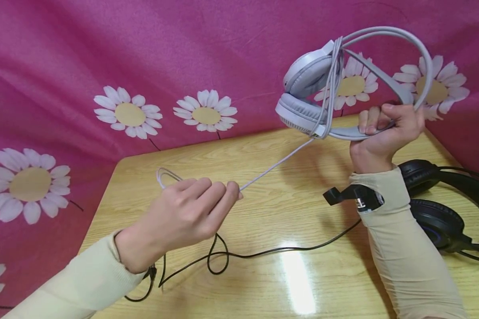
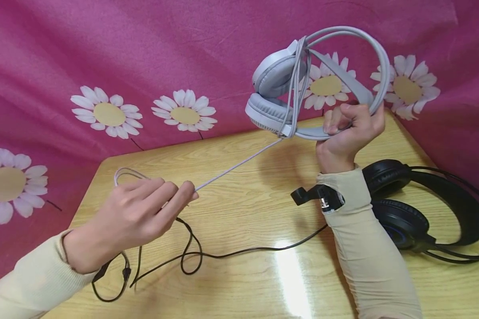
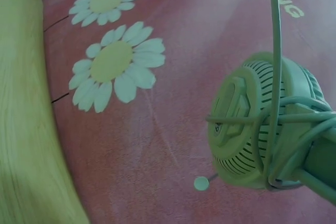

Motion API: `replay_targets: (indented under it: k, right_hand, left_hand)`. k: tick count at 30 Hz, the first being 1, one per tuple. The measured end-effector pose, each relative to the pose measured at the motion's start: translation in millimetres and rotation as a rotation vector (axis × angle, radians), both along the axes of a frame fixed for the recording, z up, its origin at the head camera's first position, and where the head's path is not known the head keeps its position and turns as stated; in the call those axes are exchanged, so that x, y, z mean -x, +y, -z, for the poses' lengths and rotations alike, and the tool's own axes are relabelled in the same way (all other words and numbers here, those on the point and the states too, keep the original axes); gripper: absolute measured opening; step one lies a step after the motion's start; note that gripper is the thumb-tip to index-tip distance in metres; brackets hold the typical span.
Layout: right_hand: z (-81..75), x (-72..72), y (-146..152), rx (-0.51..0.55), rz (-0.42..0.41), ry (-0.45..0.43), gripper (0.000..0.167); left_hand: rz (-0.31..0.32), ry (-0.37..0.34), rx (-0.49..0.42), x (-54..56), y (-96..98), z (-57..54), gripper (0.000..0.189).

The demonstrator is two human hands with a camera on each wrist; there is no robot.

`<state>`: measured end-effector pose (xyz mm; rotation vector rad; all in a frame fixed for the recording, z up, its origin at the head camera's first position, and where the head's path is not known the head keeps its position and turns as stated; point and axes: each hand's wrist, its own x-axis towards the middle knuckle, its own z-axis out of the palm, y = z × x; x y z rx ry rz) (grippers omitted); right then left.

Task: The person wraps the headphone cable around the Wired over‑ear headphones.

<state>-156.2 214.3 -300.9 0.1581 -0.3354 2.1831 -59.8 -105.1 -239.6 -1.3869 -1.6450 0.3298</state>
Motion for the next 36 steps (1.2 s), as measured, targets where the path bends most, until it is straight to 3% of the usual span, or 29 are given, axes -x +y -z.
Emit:
replay_targets:
  k: [4, 13, 20, 26, 36]
  right_hand:
    - [4.2, 3.2, -0.6, -0.083, 0.034, 0.001, 0.018]
    - [10.1, 9.8, -5.9, -0.213, 0.042, 0.002, 0.009]
    - [13.0, 9.3, -6.4, -0.257, -0.026, 0.017, 0.009]
    - [14.0, 9.2, -6.3, -0.258, -0.053, 0.024, 0.008]
    - [10.4, 5.2, -11.7, -0.347, -0.195, 0.145, 0.014]
  left_hand:
    - [-0.051, -0.032, -0.01, 1.7, -0.5, -6.3, 0.022]
    - [-0.073, -0.028, -0.009, -4.4, 2.3, -16.6, 0.024]
    - [-0.075, -0.064, -0.009, -5.0, 7.6, -33.5, 0.021]
    - [-0.076, -0.084, -0.003, -2.3, 6.4, -41.6, 0.02]
    - [-0.14, -0.09, 0.013, 7.7, -2.0, -51.9, 0.024]
